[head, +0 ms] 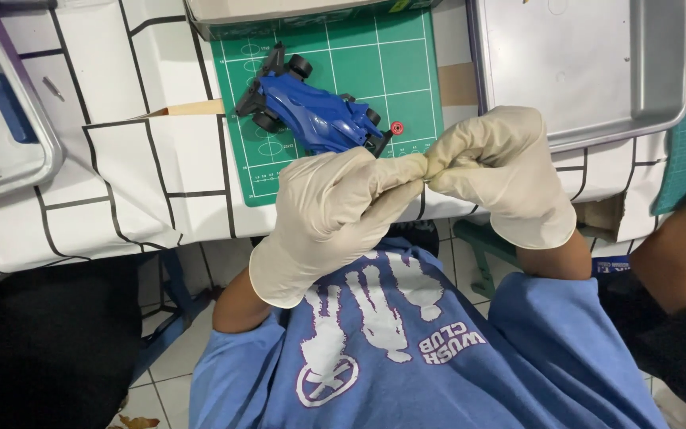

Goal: Assembling a Mini 4WD toy car by attaching wheels, the body shell, and tightening screws with a screwdriver.

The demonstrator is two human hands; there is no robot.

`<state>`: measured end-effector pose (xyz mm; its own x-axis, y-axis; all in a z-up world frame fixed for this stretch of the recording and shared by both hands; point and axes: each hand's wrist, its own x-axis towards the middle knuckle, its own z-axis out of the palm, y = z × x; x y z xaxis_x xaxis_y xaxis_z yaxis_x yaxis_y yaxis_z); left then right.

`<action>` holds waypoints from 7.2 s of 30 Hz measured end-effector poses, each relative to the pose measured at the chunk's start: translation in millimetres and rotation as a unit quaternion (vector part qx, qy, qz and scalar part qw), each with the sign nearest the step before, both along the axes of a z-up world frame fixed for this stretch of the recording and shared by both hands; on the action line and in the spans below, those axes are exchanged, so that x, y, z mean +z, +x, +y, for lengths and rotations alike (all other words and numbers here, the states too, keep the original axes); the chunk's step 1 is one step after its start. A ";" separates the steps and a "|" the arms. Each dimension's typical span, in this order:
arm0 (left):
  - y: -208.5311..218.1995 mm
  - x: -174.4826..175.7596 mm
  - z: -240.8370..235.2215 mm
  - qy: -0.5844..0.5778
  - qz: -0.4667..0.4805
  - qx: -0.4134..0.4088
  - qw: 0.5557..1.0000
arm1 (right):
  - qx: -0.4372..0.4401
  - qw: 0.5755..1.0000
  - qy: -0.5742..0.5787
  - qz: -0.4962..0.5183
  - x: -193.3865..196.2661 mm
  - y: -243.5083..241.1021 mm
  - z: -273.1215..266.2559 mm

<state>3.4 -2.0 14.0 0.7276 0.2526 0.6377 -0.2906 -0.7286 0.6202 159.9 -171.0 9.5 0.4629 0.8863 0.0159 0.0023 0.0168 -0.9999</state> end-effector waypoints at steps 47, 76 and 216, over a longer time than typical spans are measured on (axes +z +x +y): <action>-8.3 14.6 -10.4 -0.319 0.177 -0.014 0.931 | -0.077 0.866 0.091 -0.486 -5.5 -8.2 6.6; 9.9 -7.2 0.0 -0.197 -0.081 -0.046 0.976 | -0.054 0.998 0.040 -0.014 -16.5 -20.5 15.7; -5.1 -34.3 36.2 0.259 0.311 0.015 0.914 | 0.249 0.670 -0.453 -0.533 8.6 43.2 56.0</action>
<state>-1.7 34.3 -20.3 0.9881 0.0596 0.1415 0.0260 -0.9732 0.2284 203.1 -115.0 18.1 0.2598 0.7962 -0.5464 0.9425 -0.3323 -0.0360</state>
